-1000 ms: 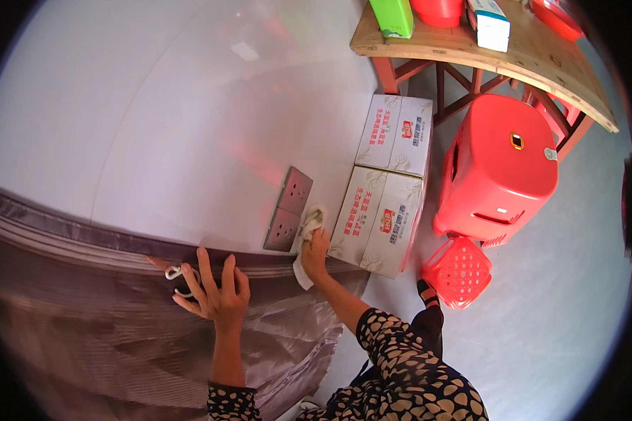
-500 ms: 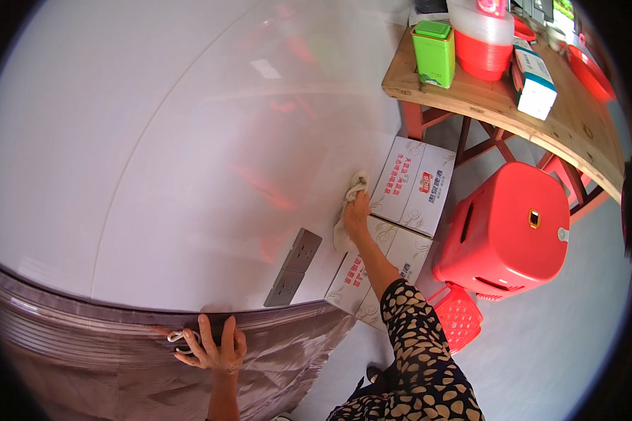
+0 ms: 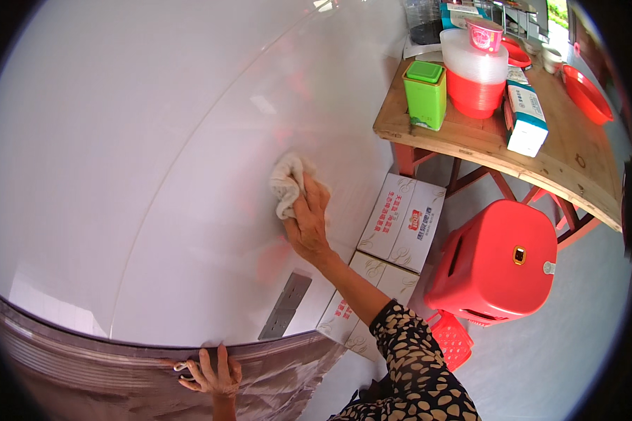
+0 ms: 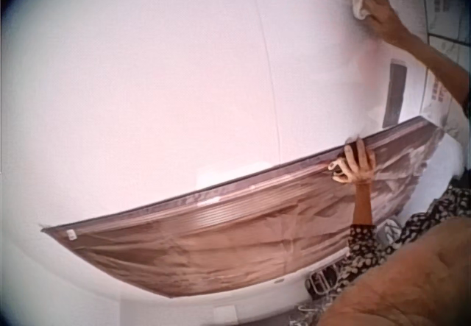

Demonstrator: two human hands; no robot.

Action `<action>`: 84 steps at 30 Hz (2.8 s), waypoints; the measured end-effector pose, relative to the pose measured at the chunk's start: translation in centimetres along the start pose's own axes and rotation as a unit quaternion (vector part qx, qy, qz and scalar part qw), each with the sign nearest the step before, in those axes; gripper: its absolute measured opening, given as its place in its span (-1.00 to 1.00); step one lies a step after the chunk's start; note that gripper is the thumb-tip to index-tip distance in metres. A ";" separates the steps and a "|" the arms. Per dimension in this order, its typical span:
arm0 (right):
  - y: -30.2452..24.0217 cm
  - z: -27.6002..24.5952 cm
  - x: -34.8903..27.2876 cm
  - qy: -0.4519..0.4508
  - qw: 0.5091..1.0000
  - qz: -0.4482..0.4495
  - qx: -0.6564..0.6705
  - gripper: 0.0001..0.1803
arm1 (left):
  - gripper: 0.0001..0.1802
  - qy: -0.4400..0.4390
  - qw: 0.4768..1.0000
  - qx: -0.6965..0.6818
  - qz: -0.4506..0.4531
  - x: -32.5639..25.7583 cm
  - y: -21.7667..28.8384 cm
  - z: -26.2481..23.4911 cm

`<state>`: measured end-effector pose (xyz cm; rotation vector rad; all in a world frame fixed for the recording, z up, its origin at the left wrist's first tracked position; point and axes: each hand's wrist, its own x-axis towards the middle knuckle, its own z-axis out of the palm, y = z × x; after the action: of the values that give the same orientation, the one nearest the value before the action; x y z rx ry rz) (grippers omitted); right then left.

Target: The person cleans a dark metal door and adjacent white tiled walls using a white cloth. They then wipe a wooden table and clean several small white bowls and a red plastic basin with the same cloth.

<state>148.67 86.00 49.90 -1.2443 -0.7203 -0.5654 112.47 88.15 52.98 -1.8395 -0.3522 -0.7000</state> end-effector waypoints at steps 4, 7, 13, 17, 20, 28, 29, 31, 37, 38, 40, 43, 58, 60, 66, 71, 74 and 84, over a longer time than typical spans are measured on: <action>4.1 -0.4 6.0 0.011 0.994 -0.034 -0.098 -0.47 | -0.72 -0.001 1.000 -0.007 0.005 0.4 0.1 0.1; 7.0 -0.6 8.8 0.047 0.990 -0.003 -0.136 -0.48 | -0.63 -0.007 1.000 -0.001 0.021 0.3 0.0 -0.3; 16.9 -1.3 11.7 0.093 0.980 0.077 -0.161 -0.57 | -0.57 -0.027 0.999 0.016 0.010 -0.4 0.1 -0.4; 24.5 -2.1 12.6 0.093 0.970 0.166 -0.150 -0.63 | -0.50 -0.022 1.000 -0.015 -0.005 -0.4 0.4 -0.3; 27.1 -3.1 14.0 0.107 0.953 0.255 -0.122 -0.66 | -0.47 -0.005 1.000 -0.017 -0.009 -0.6 0.5 0.3; 19.0 -1.9 17.8 0.138 0.947 0.282 0.071 -0.67 | -0.43 -0.031 1.000 -0.003 -0.002 -2.3 0.2 0.3; 17.4 -1.9 18.4 0.129 0.952 0.252 0.116 -0.69 | -0.42 -0.029 1.000 -0.011 -0.006 -1.8 0.2 0.2; 13.6 -0.9 20.3 0.183 0.968 0.165 0.054 -0.75 | -0.60 -0.027 1.000 -0.001 0.004 -1.0 0.0 0.1; 4.7 0.4 22.3 0.101 0.993 -0.027 0.053 -0.72 | -0.57 -0.022 1.000 0.010 -0.003 -1.2 0.1 0.0; 2.8 0.9 21.6 0.088 0.994 -0.019 0.061 -0.66 | -0.62 -0.016 1.000 -0.008 -0.024 -1.1 0.3 0.0; -0.5 1.6 20.1 0.079 0.995 -0.050 0.038 -0.60 | -0.61 -0.009 1.000 -0.007 -0.020 -0.7 0.2 -0.2; -4.9 2.2 17.5 0.075 0.987 -0.142 -0.017 -0.55 | -0.56 -0.017 0.999 -0.014 -0.029 -1.0 0.3 -0.1; -22.2 5.7 0.8 -0.047 0.927 -0.370 0.025 -0.64 | -0.65 -0.018 0.995 -0.087 -0.036 -0.8 -0.2 -0.6; -22.9 7.3 1.2 0.012 0.908 -0.419 -0.014 -0.61 | -0.65 -0.003 0.996 -0.077 -0.036 -0.9 -0.2 -0.4; -24.8 5.7 13.2 0.034 0.921 -0.385 -0.049 -0.61 | -0.67 0.032 0.994 -0.097 -0.038 -0.7 -0.6 -0.4; -27.7 6.9 18.6 0.084 0.963 -0.257 0.007 -0.51 | -0.73 0.044 0.989 -0.129 -0.057 0.2 -0.9 -1.2; -30.0 7.5 17.4 0.073 0.953 -0.292 0.001 -0.50 | -0.73 0.053 0.987 -0.137 -0.059 0.3 -1.2 -1.3; -30.0 7.6 6.9 -0.008 0.932 -0.363 0.028 -0.43 | -0.74 0.044 0.981 -0.179 -0.060 0.7 -1.3 -1.7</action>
<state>129.90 86.24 75.42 -0.9020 -1.2104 -1.1276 111.84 87.02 54.76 -2.1296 -0.2946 -0.9756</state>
